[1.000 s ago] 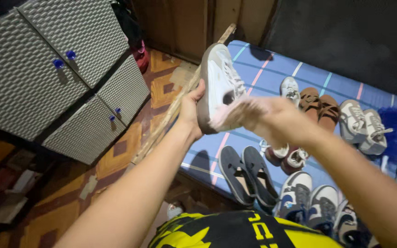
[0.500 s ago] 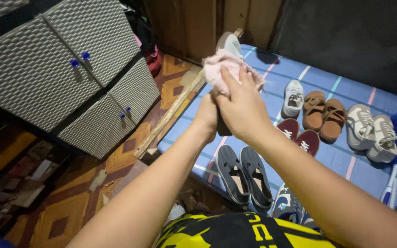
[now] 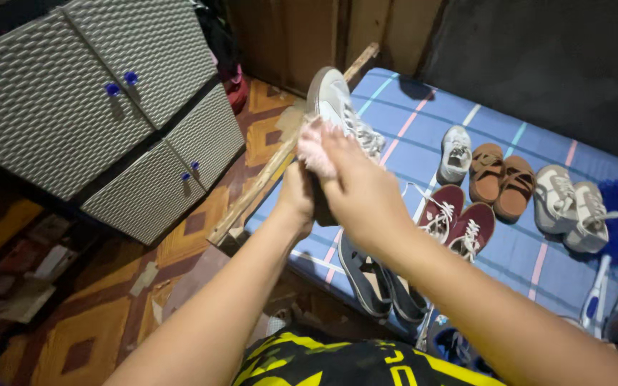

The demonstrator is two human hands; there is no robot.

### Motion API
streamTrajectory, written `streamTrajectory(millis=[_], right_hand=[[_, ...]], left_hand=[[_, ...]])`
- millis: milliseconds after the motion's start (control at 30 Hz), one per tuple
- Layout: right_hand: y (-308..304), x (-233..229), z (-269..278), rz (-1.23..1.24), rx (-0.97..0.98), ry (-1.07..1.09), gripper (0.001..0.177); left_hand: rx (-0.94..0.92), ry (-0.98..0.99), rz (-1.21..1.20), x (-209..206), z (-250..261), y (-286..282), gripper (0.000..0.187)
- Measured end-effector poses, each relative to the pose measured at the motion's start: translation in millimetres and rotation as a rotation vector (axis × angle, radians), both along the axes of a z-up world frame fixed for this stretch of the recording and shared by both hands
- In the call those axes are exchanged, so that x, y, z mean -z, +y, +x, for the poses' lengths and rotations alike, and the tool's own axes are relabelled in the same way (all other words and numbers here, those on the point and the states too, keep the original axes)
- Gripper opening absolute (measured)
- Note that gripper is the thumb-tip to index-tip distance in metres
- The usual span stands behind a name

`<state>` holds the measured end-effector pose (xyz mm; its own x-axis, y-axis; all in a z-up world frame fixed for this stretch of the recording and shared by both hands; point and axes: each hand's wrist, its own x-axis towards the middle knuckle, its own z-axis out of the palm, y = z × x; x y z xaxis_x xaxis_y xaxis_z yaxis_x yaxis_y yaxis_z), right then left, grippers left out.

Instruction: The person wipes several pairs of shoes with a pink cloth on a bench, then places them on a nearby shoe rack. The person handles white sneakers, maroon sneakers, and dark slip-on shoes, wiping each one before moving it to the rack.

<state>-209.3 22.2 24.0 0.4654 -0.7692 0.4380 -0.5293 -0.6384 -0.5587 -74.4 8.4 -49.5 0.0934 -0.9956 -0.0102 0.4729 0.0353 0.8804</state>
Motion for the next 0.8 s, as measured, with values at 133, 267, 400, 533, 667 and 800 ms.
streamTrajectory(millis=[133,267,400,533,667,800], right_hand=[[-34,21,17,-0.071,0.066,-0.123,0.057],[-117,17,26,-0.238,0.233,-0.101,0.053],[-152,4,14,-0.140,0.463,-0.067,0.038],[-106,-9,27,0.178,0.566,-0.081,0.038],[-32,-2,55,-0.015,0.344,0.031,0.046],[-20,11,60,-0.113,0.172,-0.046,0.060]], left_hand=[[0.208,0.125,0.091,-7,11,2,0.046],[0.328,0.184,0.170,-24,10,10,0.051],[0.404,0.151,0.224,-24,18,11,0.053],[0.419,0.158,0.179,-7,31,-11,0.047],[0.346,0.000,0.122,14,54,-39,0.042],[0.388,0.137,0.207,15,64,-45,0.045]])
